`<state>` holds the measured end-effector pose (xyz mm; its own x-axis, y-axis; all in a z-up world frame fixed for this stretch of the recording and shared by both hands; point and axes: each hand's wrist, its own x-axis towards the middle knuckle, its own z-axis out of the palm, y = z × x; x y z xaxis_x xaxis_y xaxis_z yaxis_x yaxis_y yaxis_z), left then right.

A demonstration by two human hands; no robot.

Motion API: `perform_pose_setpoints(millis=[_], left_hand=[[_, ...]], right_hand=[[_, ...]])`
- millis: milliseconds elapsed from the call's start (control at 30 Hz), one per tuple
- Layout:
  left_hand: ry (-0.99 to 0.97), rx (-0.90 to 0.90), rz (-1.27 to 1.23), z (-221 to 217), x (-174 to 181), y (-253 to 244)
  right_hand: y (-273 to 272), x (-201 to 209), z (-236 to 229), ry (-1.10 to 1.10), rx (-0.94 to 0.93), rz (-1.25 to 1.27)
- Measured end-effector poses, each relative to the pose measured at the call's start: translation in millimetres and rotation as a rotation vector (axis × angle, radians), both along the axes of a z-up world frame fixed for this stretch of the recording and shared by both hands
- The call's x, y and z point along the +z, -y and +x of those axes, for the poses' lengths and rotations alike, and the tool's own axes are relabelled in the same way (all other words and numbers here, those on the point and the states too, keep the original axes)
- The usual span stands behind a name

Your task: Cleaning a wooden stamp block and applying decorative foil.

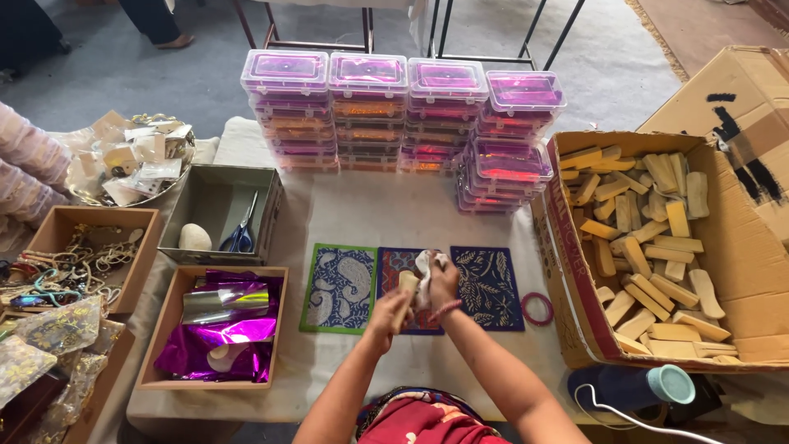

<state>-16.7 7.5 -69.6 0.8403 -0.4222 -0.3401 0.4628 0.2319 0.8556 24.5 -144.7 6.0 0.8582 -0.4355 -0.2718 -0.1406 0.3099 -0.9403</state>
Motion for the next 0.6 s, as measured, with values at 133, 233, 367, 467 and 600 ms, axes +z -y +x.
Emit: perform_pose_setpoints(millis=[133, 233, 367, 467, 600], left_hand=[[-0.352, 0.298, -0.176, 5, 70, -3], [-0.394, 0.321, -0.334, 3, 58, 4], [-0.176, 0.095, -0.003, -5, 43, 7], [-0.092, 0.088, -0.006, -4, 65, 1], [-0.079, 0.496, -0.160, 24, 45, -17]], right_hand=[[-48, 57, -61, 0.471, 0.201, -0.261], [-56, 66, -66, 0.644, 0.187, -1.448], [-8, 13, -8, 0.220, 0.234, -0.693], [4, 5, -5, -0.049, 0.254, -0.644], [-38, 39, -50, 0.367, 0.435, -1.044]])
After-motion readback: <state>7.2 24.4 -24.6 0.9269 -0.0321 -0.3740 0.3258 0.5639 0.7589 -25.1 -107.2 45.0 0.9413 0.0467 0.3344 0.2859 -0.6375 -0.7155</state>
